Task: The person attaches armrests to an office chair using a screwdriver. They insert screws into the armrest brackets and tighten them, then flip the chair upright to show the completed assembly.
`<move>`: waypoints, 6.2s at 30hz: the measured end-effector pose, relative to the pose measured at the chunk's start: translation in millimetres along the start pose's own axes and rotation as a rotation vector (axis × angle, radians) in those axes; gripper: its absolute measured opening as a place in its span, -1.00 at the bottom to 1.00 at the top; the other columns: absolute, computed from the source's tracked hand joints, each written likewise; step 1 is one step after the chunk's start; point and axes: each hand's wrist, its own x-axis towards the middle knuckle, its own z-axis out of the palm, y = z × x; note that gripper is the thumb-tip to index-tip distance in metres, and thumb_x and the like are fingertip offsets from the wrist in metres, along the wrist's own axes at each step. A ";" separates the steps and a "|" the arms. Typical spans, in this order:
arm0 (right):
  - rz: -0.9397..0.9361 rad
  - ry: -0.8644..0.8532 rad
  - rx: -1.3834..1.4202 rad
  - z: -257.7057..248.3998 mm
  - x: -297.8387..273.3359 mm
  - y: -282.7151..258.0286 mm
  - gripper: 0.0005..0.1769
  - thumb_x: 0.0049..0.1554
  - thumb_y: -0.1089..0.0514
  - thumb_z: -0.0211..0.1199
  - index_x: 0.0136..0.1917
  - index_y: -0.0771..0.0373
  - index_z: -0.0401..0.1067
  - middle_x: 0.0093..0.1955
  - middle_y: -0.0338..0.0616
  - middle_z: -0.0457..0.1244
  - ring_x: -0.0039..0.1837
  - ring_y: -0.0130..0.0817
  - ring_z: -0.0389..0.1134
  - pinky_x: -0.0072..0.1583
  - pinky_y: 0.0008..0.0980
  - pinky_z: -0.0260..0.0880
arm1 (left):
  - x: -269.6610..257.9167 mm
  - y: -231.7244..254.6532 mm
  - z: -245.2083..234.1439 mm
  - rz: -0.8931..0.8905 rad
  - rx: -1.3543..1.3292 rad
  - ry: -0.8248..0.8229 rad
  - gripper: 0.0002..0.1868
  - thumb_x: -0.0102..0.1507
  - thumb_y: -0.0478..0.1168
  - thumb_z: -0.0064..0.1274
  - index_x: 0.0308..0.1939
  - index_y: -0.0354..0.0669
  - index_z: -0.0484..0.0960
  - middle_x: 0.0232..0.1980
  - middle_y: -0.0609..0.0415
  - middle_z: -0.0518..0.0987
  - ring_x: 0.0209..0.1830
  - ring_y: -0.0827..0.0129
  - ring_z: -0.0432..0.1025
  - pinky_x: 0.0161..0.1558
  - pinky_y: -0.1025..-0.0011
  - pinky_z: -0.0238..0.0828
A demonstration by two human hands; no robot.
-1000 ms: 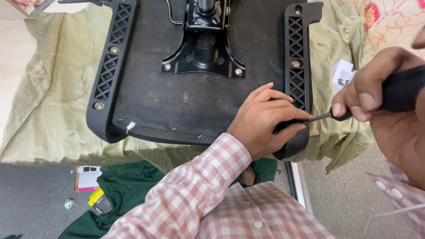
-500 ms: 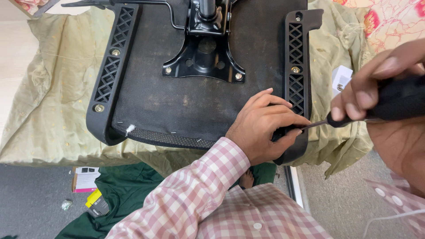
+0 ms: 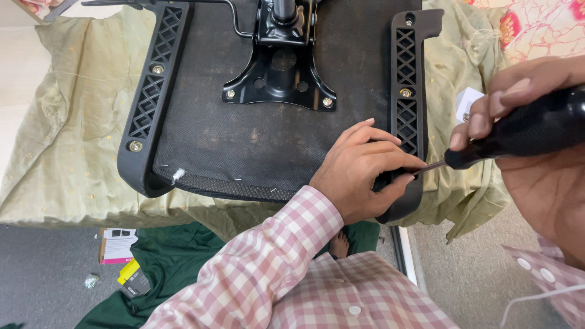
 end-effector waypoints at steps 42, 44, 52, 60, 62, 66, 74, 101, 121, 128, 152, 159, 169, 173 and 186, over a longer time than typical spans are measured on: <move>0.013 0.004 -0.079 -11.4 1.6 8.4 -0.69 0.59 -0.10 -0.16 0.33 0.14 0.20 0.05 -0.17 0.11 0.07 -0.37 0.21 0.22 -0.20 0.38 | -0.6 -2.3 -1.2 -0.018 0.127 -0.018 -0.11 0.10 0.28 0.28 0.37 -0.12 0.44 0.36 0.04 0.44 0.47 0.13 0.31 0.62 0.00 0.04; 0.029 -0.001 -0.115 -8.1 3.0 1.1 -0.66 0.56 -0.12 -0.16 0.32 0.14 0.20 0.08 -0.19 0.11 0.11 -0.37 0.22 0.24 -0.17 0.38 | 1.9 -2.9 1.4 -0.025 0.243 -0.049 0.17 0.02 0.48 0.22 0.46 -0.23 0.29 0.48 -0.04 0.31 0.54 0.03 0.20 0.60 -0.01 -0.03; 0.049 -0.023 -0.271 0.2 25.2 -16.2 -0.57 0.42 -0.21 -0.17 0.29 0.14 0.20 0.20 -0.25 0.12 0.28 -0.38 0.26 0.34 -0.07 0.42 | 3.9 -7.4 6.2 -0.027 0.380 -0.150 0.37 0.00 0.70 0.03 0.56 -0.21 0.12 0.60 -0.01 0.18 0.63 0.05 0.04 0.61 0.01 -0.15; 0.114 -0.028 -0.248 -5.4 8.0 -11.9 -0.55 0.46 -0.21 -0.20 0.34 0.12 0.24 0.11 -0.19 0.20 0.24 -0.39 0.33 0.42 -0.11 0.40 | 3.9 -6.2 5.3 -0.049 0.356 -0.169 0.36 -0.01 0.69 0.07 0.56 -0.18 0.12 0.60 0.04 0.16 0.64 0.10 0.03 0.62 0.02 -0.17; 0.092 -0.034 -0.174 -11.0 9.0 -7.5 -0.59 0.47 -0.18 -0.15 0.36 0.09 0.25 0.12 -0.24 0.15 0.25 -0.44 0.27 0.42 -0.10 0.37 | 4.4 -5.9 5.1 -0.049 0.351 -0.167 0.36 -0.01 0.69 0.08 0.56 -0.18 0.13 0.60 0.04 0.16 0.64 0.09 0.04 0.62 0.01 -0.17; 0.059 -0.096 -0.127 -27.2 7.0 0.2 -0.63 0.50 -0.10 -0.12 0.40 0.14 0.22 0.22 -0.24 0.07 0.40 -0.42 0.17 0.56 -0.02 0.26 | 5.9 -6.2 2.7 -0.049 0.262 -0.129 0.20 -0.01 0.58 0.21 0.48 -0.09 0.29 0.56 0.02 0.22 0.61 0.06 0.06 0.60 -0.02 -0.18; 0.176 -0.127 -0.373 -36.4 26.0 -7.2 -0.50 0.45 -0.16 -0.09 0.42 0.25 0.21 0.38 0.10 0.18 0.44 -0.23 0.35 0.46 -0.08 0.41 | 18.7 7.0 -2.1 -0.037 -0.166 0.025 -0.74 0.26 0.00 0.25 -0.05 0.03 0.74 -0.15 0.26 0.72 -0.05 0.42 0.63 0.32 0.20 0.38; 0.169 -0.001 -0.894 -132.6 29.3 51.6 -0.28 0.19 0.26 0.20 0.56 0.41 0.07 0.24 0.24 0.26 0.15 -0.03 0.41 0.25 -0.21 0.49 | 7.0 -20.6 -17.4 0.002 0.110 -0.185 -0.01 -0.04 0.49 0.31 0.33 0.11 0.52 0.55 0.04 0.26 0.62 0.00 0.02 0.59 -0.04 -0.18; 0.161 -0.012 -1.179 -20.2 14.2 15.4 -0.56 0.35 0.27 0.06 0.48 0.37 0.19 0.23 0.25 0.33 0.17 -0.01 0.43 0.21 -0.09 0.48 | 21.1 -20.6 3.8 0.012 -0.015 -0.041 -0.77 0.12 0.06 0.35 -0.28 0.07 0.82 -0.02 0.25 0.67 0.29 0.22 0.36 0.37 0.16 0.22; -0.089 -0.044 -1.173 14.6 25.9 -14.6 -0.65 0.32 0.32 0.30 0.32 0.29 0.29 0.09 0.10 0.35 0.20 -0.18 0.47 0.33 -0.27 0.54 | 20.8 -20.9 -3.8 -0.018 -0.085 -0.045 -0.81 0.09 0.04 0.38 -0.38 0.08 0.82 -0.04 0.28 0.68 0.31 0.24 0.36 0.41 0.17 0.17; -0.231 -0.247 -0.710 28.2 26.7 -44.3 -0.08 0.17 0.48 0.26 0.53 0.01 -0.21 0.26 -0.06 0.28 0.28 -0.25 0.43 0.31 -0.28 0.55 | 11.1 -3.1 -0.4 -0.042 -0.008 0.083 -0.80 0.11 -0.07 0.38 -0.34 -0.06 0.77 -0.03 0.19 0.73 0.31 0.15 0.45 0.31 0.20 0.37; -0.247 -0.274 -0.705 31.6 29.9 -43.0 -0.04 0.15 0.46 0.29 0.53 -0.06 -0.24 0.28 0.07 0.21 0.29 -0.19 0.38 0.25 -0.23 0.57 | 8.8 -2.2 -2.3 -0.053 -0.027 0.071 -0.82 0.10 -0.08 0.37 -0.36 -0.06 0.78 -0.03 0.20 0.73 0.31 0.17 0.45 0.31 0.20 0.35; -0.231 -0.226 -0.878 28.8 31.3 -45.4 0.01 0.23 0.39 0.38 0.61 -0.11 -0.24 0.22 0.05 0.30 0.23 -0.24 0.48 0.26 -0.26 0.62 | 8.8 -0.3 -3.6 -0.111 -0.046 0.021 -0.82 0.14 -0.03 0.30 -0.33 -0.01 0.80 -0.01 0.23 0.71 0.08 0.34 0.56 0.47 0.08 0.10; -0.334 -0.338 -0.825 33.7 27.7 -48.7 -0.06 0.22 0.46 0.22 0.58 0.06 -0.32 0.28 0.16 0.23 0.28 -0.11 0.39 0.29 -0.17 0.54 | 7.3 -1.4 -2.3 -0.104 -0.037 0.038 -0.76 0.14 0.03 0.32 -0.33 -0.02 0.79 -0.02 0.21 0.72 0.09 0.34 0.56 0.47 0.09 0.13; -0.300 -0.230 -0.761 28.9 26.3 -28.4 -0.04 0.28 0.46 0.31 0.57 0.05 -0.34 0.31 0.10 0.27 0.35 -0.14 0.43 0.36 -0.19 0.58 | 9.6 -2.6 -1.9 -0.125 -0.042 0.009 -0.80 0.17 0.00 0.29 -0.30 0.01 0.81 -0.01 0.23 0.71 0.07 0.34 0.56 0.49 0.06 0.08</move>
